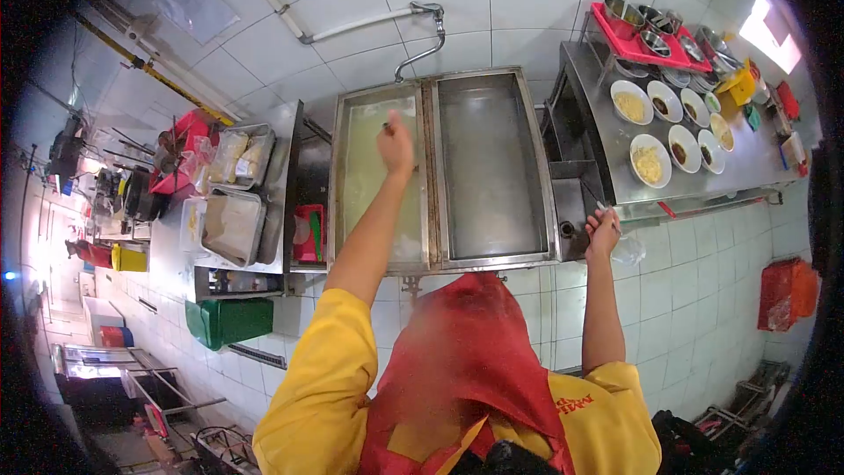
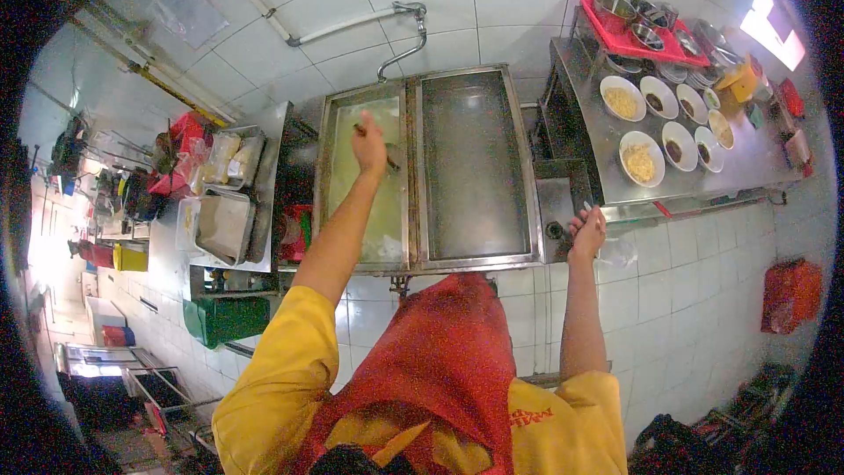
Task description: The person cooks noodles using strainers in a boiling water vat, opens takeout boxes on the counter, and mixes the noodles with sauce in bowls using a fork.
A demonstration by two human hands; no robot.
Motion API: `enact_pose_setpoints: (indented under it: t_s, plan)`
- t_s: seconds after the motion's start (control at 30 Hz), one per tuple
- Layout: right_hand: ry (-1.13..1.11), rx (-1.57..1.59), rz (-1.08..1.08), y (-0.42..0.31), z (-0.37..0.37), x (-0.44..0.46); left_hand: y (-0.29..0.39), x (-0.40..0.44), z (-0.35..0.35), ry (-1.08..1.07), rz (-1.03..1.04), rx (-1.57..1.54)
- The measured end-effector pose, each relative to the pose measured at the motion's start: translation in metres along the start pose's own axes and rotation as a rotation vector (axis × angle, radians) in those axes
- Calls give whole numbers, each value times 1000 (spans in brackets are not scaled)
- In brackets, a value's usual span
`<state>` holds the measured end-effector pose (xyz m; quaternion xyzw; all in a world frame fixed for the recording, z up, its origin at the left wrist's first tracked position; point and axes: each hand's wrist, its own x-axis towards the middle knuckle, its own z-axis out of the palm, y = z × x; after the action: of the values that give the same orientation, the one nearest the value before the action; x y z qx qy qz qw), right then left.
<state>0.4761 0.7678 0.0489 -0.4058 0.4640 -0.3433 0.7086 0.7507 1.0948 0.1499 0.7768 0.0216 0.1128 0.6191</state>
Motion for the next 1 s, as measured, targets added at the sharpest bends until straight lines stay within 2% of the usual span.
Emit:
enact_pose_setpoints:
  t_s: [0.07, 0.1, 0.13, 0.17, 0.2, 0.27, 0.37, 0.4, 0.5, 0.6, 0.63, 0.7, 0.8, 0.87, 0.9, 1.0]
  plan:
    - [-28, -21, -4, 4, -13, 14, -6, -2, -27, 181, -15, -100]
    - [-114, -106, -40, 2, -22, 21, -13, 0, -43, 178, -8, -98]
    - [-205, -192, -78, 3, -24, 23, -23, 4, -64, 123, -16, -227]
    - [-207, -400, -260, -17, -22, 3, -28, 3, -79, 72, -24, -355]
    - [-220, -396, -259, -30, -21, -6, -21, -3, -92, 83, -18, -352]
    - [-193, -610, -850, -52, -20, -22, 5, -27, -118, 25, 41, -510]
    - [-233, -707, -945, -108, -5, -82, 7, -56, -150, -21, 72, -597]
    - [-251, -714, -952, -119, 4, -101, 7, -67, -159, -3, 67, -602]
    - [-441, -608, -710, -122, 32, -146, 3, -101, -176, 30, 22, -626]
    - [-887, -572, -621, -106, 64, -193, 2, -129, -189, 16, 144, -624]
    - [-1027, -589, -627, -95, 73, -205, 6, -140, -193, 22, 97, -631]
    - [-1208, -693, -466, -68, 90, -230, -7, -155, -198, 31, 120, -608]
    - [-1352, -723, -509, -36, 113, -261, -13, -180, -203, 70, 106, -527]
    - [-1396, -760, -703, -4, 121, -266, -22, -191, -204, 71, 373, -123]
    - [-1405, -764, -704, 8, 124, -269, -42, -195, -210, 74, 456, 93]
    - [-1412, -807, -789, 42, 132, -275, -15, -210, -206, 28, 490, -13]
